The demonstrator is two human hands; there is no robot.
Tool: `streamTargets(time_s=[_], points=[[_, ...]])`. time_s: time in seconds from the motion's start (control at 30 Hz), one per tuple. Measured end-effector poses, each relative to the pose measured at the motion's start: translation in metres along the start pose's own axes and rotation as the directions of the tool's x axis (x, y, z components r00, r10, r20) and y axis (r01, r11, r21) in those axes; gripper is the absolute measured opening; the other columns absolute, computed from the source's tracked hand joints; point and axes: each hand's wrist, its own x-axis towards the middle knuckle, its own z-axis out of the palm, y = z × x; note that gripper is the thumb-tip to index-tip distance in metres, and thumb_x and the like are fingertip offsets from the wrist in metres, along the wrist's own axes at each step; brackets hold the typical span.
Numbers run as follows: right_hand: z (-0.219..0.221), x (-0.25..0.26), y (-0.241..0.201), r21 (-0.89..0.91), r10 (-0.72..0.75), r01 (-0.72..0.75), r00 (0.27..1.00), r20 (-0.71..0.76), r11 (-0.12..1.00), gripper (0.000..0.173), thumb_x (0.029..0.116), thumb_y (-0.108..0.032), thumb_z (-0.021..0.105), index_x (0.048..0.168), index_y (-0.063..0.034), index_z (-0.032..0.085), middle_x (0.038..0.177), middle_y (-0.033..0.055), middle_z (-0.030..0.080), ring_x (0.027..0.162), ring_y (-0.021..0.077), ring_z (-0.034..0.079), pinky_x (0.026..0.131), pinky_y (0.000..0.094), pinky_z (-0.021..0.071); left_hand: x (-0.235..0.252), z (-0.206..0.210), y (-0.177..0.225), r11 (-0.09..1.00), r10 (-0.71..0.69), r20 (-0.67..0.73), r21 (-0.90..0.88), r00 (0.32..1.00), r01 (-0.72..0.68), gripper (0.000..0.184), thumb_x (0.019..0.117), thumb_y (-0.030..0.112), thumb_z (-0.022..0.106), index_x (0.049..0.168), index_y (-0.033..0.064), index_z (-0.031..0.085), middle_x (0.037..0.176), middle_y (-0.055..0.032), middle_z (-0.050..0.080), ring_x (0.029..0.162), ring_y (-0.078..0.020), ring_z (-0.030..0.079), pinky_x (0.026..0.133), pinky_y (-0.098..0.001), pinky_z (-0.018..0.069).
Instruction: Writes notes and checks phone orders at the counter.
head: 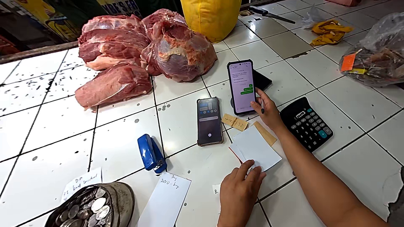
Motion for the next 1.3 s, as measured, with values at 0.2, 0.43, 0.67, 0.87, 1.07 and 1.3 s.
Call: streamTargets(time_s=[0.2,0.43,0.67,0.87,1.07,1.3], points=[[0.0012,0.0008,0.0003,-0.061,-0.029,0.023,0.995,-0.095,0.998,0.051,0.1074,-0.015,0.052,0.153,0.0019,0.037,0.115,0.0154,0.07,0.097,0.0083,0.066,0.09,0.0268,0.0527,0.0005,-0.0003,-0.0006,0.998,-0.043,0.077,-0.032,0.996,0.046,0.043,0.0909,0.053,0.064,0.1,0.0143,0.081,0.117,-0.0103,0.075,0.069,-0.0199,0.071,0.052,-0.0318,0.0539],[0.0037,-0.001,-0.0004,-0.047,0.011,-0.023,0.972,-0.235,0.999,0.052,0.1122,-0.026,0.036,0.156,0.0011,0.033,0.127,0.0196,0.067,0.113,0.0185,0.069,0.1,0.0341,0.0541,0.0011,-0.002,0.0041,0.979,-0.185,0.219,0.125,0.958,0.161,0.063,0.0777,0.051,0.075,0.128,0.0131,0.073,0.142,-0.0118,0.063,0.067,-0.0209,0.071,0.046,-0.0351,0.0501],[0.0049,-0.0001,0.0021,-0.032,0.013,-0.022,0.964,-0.264,0.999,0.054,0.1134,-0.031,0.026,0.156,0.0009,0.031,0.125,0.019,0.068,0.109,0.0178,0.07,0.098,0.0333,0.0545,0.0015,-0.0063,-0.0005,0.993,-0.115,0.209,0.001,0.971,0.118,0.06,0.0809,0.053,0.072,0.126,0.0136,0.074,0.126,-0.0067,0.072,0.073,-0.0183,0.072,0.049,-0.0347,0.0527],[0.0069,0.0004,0.0007,0.008,0.05,-0.05,0.957,-0.287,0.999,0.055,0.1132,-0.035,0.023,0.153,-0.0013,0.039,0.134,0.0186,0.063,0.107,0.019,0.069,0.093,0.0334,0.0553,0.0028,-0.0032,0.0004,0.959,-0.278,0.032,0.068,0.96,0.275,0.035,0.089,0.025,0.065,0.116,0.0074,0.077,0.123,-0.0133,0.072,0.076,-0.0236,0.075,0.051,-0.0379,0.0555],[0.0071,0.0015,0.0047,-0.021,0.035,-0.043,0.954,-0.299,0.999,0.051,0.1129,-0.028,0.028,0.152,0.0009,0.04,0.135,0.02,0.061,0.109,0.0209,0.068,0.093,0.0351,0.0559,0.0031,-0.0006,-0.001,0.948,-0.301,0.072,0.125,0.951,0.291,0.032,0.0881,0.02,0.066,0.117,0.0132,0.079,0.136,-0.0065,0.068,0.065,-0.0215,0.072,0.047,-0.0382,0.0517],[0.0076,-0.0006,0.0041,-0.025,0.024,-0.033,0.953,-0.302,0.999,0.051,0.1121,-0.028,0.029,0.153,0.0014,0.04,0.138,0.0207,0.06,0.113,0.0216,0.068,0.095,0.0353,0.0556,0.0052,-0.0018,-0.0011,0.966,-0.248,0.144,0.109,0.958,0.234,0.04,0.0856,0.03,0.07,0.123,0.0186,0.077,0.143,-0.0033,0.063,0.062,-0.0209,0.069,0.048,-0.0383,0.0501]])
